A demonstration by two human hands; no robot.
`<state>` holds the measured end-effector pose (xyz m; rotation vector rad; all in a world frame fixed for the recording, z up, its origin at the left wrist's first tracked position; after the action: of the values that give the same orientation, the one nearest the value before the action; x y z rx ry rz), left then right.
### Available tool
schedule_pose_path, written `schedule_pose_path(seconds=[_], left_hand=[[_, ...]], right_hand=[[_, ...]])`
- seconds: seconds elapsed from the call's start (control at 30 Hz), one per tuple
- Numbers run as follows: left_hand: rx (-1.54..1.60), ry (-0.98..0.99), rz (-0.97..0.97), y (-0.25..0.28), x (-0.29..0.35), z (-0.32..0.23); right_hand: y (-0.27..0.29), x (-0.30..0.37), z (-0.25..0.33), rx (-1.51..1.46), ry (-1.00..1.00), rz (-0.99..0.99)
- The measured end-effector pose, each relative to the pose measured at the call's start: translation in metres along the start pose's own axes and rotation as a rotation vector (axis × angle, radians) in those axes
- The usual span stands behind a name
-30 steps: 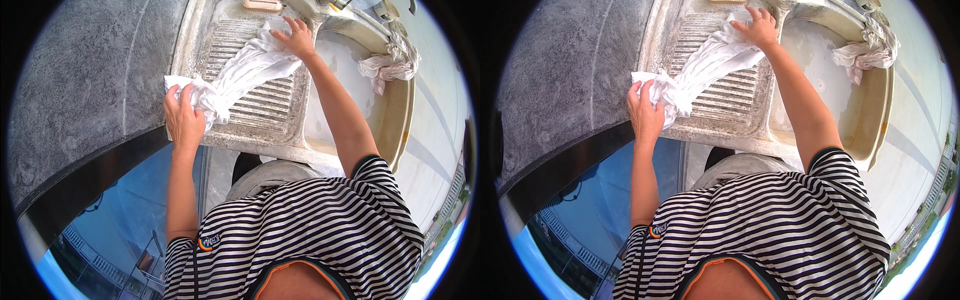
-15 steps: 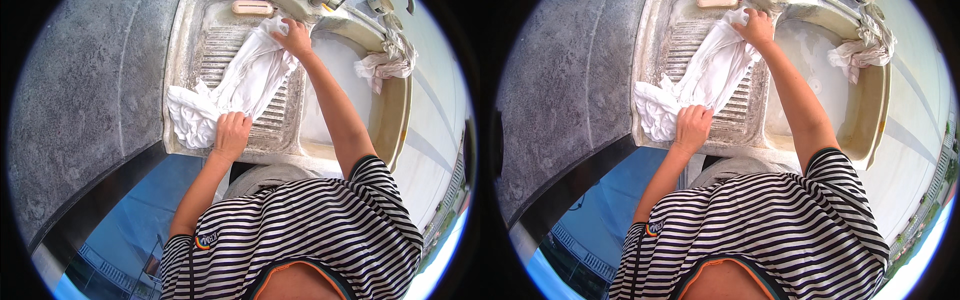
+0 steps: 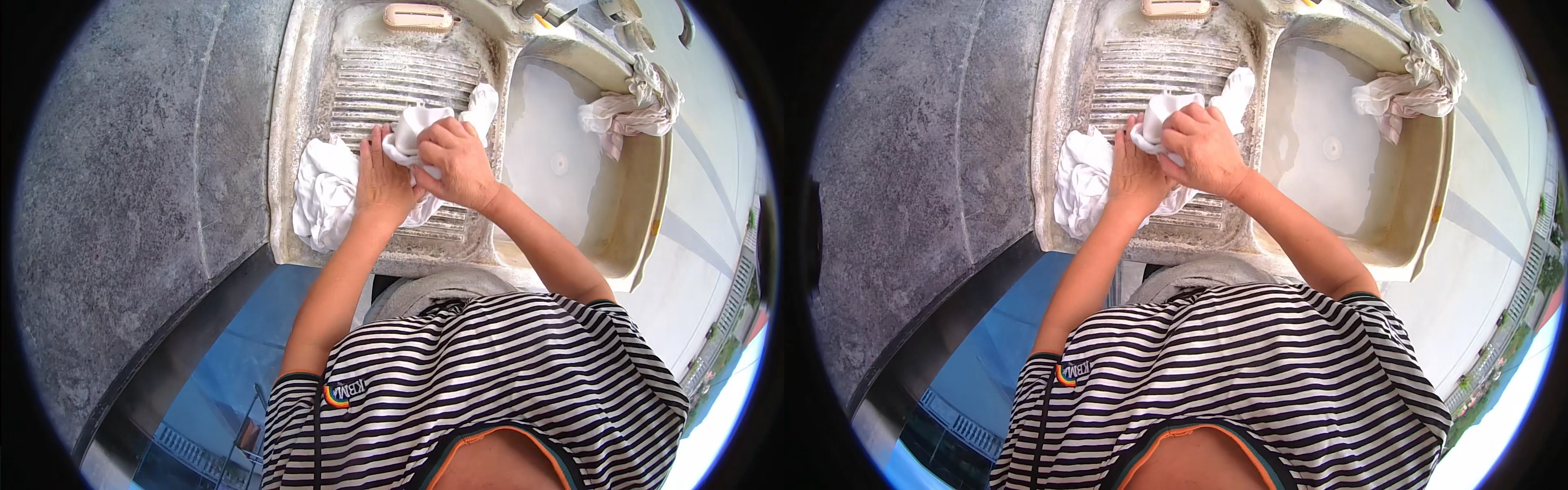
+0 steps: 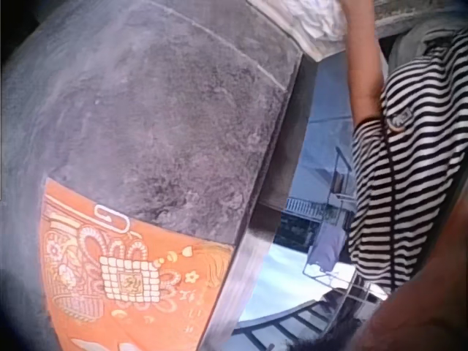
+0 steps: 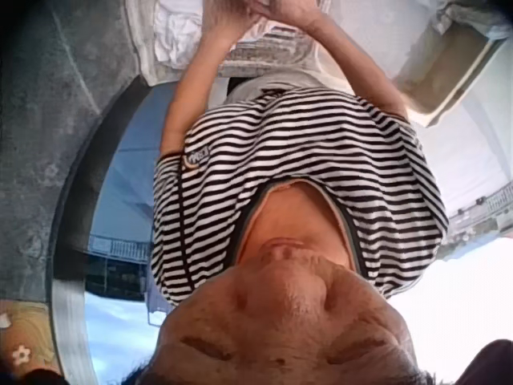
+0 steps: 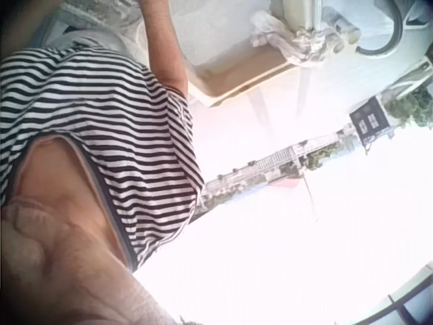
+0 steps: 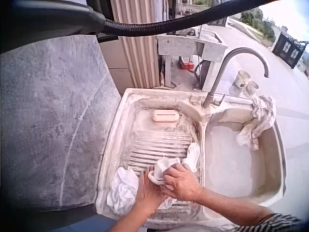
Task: The person hand-washes a white t-shirt in a utility sink using a brush and soap. They scrub the garment on the washboard, rinse it under running water, and wring it out repeatedly.
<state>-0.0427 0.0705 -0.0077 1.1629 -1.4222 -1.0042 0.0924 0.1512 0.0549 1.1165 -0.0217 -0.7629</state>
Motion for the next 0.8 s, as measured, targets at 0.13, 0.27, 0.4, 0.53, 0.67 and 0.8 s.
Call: schedule_pose_path(seconds=[0.13,0.27,0.4,0.53,0.67,0.8], left_hand=[[0.015,-0.009,0.085,0.002,-0.014,-0.012],[0.056,-0.037,0.024,0.01,-0.029,-0.019],[0.16,-0.012,-0.006,0.005,-0.037,-0.011],[0.205,0.134,0.07,0.011,-0.035,-0.008],[-0.162,0.047,0.132,-0.005,-0.037,-0.01],[0.159,0.068,0.046,0.002,-0.046,-0.01]], right_hand=[[-0.054,-0.013,-0.036,0.057,-0.02,-0.243],[-0.081,-0.103,-0.125,0.416,-0.272,-0.276],[-0.068,-0.091,-0.118,0.18,-0.395,-0.065],[-0.012,-0.024,-0.029,0.053,-0.101,0.031],[-0.028,0.032,0.003,0.071,-0.112,-0.186],[-0.075,-0.06,-0.091,0.318,-0.394,-0.295]])
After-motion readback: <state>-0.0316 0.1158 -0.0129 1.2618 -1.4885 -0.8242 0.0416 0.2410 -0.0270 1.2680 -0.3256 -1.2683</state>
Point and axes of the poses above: each hand's wrist, its own x-axis away from the middle knuckle, its own y-axis out of the back of the hand, z = x × y, the point moved 2 cm from there along -x, towards the middle knuckle, and after that the axes turned 2 degrees about y, right-handed, at the moved point
